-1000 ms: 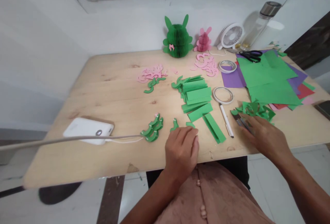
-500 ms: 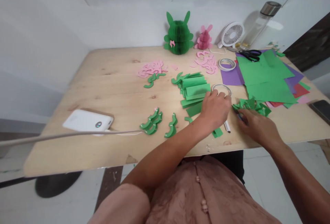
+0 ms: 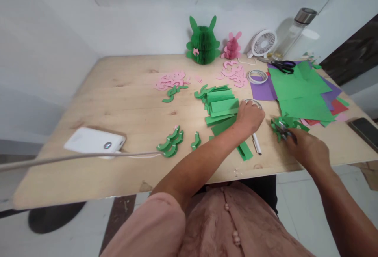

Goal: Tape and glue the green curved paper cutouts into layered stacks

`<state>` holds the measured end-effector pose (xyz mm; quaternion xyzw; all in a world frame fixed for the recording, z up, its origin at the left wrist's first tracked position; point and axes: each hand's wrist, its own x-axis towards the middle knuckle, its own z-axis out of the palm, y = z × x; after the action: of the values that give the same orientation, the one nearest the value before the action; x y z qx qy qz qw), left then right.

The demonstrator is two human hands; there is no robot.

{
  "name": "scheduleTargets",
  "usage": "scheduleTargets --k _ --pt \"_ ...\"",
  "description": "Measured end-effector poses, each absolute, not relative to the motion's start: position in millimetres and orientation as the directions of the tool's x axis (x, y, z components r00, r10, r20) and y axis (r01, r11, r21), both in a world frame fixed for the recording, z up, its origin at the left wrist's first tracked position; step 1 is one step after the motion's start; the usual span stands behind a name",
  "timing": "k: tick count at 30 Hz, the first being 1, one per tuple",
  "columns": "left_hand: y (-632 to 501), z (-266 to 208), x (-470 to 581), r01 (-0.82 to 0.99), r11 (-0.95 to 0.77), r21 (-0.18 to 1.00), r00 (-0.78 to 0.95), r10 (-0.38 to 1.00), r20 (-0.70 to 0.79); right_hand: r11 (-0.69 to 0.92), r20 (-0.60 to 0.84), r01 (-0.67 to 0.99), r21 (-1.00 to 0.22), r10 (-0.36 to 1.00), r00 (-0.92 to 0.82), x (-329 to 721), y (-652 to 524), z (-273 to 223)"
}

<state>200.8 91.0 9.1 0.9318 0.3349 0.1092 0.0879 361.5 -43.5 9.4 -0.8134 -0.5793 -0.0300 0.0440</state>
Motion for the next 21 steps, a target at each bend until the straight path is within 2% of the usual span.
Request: scheduleTargets --k 3,4,5,7,8,10,14,18,19,21 --pt "91.9 5.7 201.9 0.604 -0.755 0.253 0.747 0.648 0.148 -0.436 0.112 0.888 -0.148 0.884 0.453 360.3 -44.8 13.3" --pt "92.1 5.1 202.2 0.605 -0.752 0.262 0.744 0.651 0.150 -0.450 0.106 0.868 -0.210 0.872 0.478 358.7 -45.0 14.9" --pt "92.4 4.7 202.4 0.606 -0.747 0.273 0.740 0.656 0.151 -0.458 0.090 0.827 -0.325 0.856 0.509 356.8 -45.1 16.7" --pt "93.1 5.3 202.5 0.608 -0.733 0.303 0.728 0.668 0.154 -0.453 0.000 0.647 -0.613 0.819 0.574 352.4 -45.1 20.4" --pt "93.5 6.4 202.2 0.608 -0.725 0.322 0.722 0.675 0.156 -0.437 -0.069 0.500 -0.747 0.800 0.596 350.1 -45.2 22.1" --pt "94.6 10.5 200.8 0.608 -0.705 0.365 0.704 0.691 0.163 -0.396 -0.171 0.265 -0.879 0.781 0.601 346.0 -45.3 24.9" --pt "93.9 23.9 194.0 0.599 -0.650 0.467 0.657 0.733 0.176 -0.318 -0.177 0.115 -0.941 0.753 0.634 340.3 -45.2 27.0" --pt "82.9 34.1 180.4 0.552 -0.601 0.579 0.630 0.755 0.183 -0.256 -0.155 0.048 -0.966 0.716 0.681 332.6 -44.1 29.2" --pt "78.7 35.2 176.2 0.523 -0.577 0.627 0.621 0.762 0.184 -0.251 -0.151 0.048 -0.967 0.714 0.684 330.4 -43.7 30.1" --pt "70.2 36.2 167.9 0.374 -0.426 0.824 0.568 0.807 0.160 -0.257 -0.141 0.072 -0.964 0.719 0.680 327.3 -42.4 31.8"
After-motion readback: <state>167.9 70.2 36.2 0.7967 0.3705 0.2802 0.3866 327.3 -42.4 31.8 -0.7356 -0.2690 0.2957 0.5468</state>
